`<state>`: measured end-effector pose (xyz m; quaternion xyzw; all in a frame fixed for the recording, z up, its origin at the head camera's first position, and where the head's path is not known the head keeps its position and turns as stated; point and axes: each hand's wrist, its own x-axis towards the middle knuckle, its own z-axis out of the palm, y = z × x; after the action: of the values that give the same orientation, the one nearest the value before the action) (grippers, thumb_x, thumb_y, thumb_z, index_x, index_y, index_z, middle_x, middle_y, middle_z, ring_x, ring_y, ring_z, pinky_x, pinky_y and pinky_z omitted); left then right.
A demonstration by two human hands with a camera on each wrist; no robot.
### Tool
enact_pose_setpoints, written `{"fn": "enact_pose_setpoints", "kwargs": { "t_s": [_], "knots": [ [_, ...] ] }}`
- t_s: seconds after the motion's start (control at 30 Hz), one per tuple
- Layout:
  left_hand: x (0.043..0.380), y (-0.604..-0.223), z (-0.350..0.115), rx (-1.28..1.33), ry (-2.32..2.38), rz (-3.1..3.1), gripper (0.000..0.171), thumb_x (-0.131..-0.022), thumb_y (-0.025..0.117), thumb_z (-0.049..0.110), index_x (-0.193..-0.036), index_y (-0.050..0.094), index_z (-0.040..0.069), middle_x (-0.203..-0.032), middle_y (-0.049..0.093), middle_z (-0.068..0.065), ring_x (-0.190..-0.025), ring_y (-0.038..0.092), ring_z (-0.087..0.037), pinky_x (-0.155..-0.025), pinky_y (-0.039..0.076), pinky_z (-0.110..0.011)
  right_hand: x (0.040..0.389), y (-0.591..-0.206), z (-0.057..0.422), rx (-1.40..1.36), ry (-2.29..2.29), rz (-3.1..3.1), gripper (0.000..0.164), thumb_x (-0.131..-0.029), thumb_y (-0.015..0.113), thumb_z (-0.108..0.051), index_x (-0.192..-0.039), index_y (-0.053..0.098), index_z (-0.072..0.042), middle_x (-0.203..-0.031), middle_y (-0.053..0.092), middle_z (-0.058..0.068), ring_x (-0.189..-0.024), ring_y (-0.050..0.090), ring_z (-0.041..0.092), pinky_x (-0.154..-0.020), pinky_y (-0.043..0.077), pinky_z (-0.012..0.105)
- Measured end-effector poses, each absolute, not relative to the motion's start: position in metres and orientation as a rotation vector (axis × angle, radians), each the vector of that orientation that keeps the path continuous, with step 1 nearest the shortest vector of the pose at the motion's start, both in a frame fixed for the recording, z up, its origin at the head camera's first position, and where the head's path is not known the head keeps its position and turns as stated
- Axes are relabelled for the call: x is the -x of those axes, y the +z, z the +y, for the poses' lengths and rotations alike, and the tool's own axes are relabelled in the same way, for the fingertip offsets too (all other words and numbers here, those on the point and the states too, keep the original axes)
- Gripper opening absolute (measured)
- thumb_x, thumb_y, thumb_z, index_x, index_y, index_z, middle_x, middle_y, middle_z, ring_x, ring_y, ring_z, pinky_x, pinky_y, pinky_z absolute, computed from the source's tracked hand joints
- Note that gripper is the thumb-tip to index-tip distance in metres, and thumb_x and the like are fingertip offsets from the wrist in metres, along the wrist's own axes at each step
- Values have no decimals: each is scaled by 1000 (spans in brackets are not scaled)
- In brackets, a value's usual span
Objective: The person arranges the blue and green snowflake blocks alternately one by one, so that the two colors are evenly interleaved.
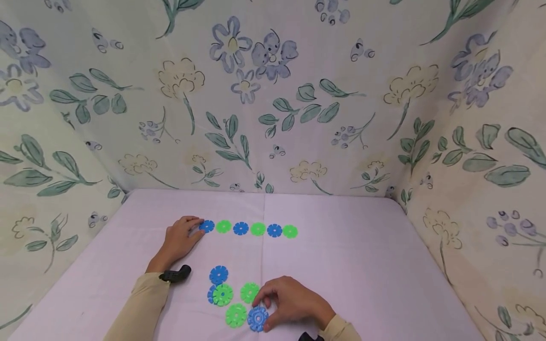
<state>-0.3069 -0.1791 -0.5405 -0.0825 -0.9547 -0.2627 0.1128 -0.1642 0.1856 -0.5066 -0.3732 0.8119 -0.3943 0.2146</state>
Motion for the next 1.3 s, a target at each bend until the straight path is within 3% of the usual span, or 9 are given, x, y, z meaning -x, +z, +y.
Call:
{"fn": "enact_pose_setpoints", "kwargs": {
  "t_s": [0.67,1.07,1.3],
  "knots": [
    [304,-541,-178,226,-773,-2801,43,-95,69,37,-133,66,17,-138,58,-11,-129,52,-33,-95,35,-50,162,-506,185,995,-1174,2148,34,-77,86,-30,-108,70,-29,-103,71,-16,-58,49,-4,-52,45,18],
    [301,-534,-182,283,-780,-2779,43,-95,68,36,-133,66,15,-137,60,-11,-128,54,-34,-96,36,-53,164,-509,182,1010,-1235,2178,18,-79,84,-34,-93,76,-26,-78,70,-12,-62,48,-5,-55,43,16],
    [304,-535,-181,276,-781,-2775,43,-95,69,35,-133,66,15,-137,60,-10,-128,54,-34,-96,36,-53,167,-504,183,744,-1365,2257,17,-83,82,-35,-93,74,-24,-75,64,-10,-61,50,0,-56,45,19]
  ]
}}
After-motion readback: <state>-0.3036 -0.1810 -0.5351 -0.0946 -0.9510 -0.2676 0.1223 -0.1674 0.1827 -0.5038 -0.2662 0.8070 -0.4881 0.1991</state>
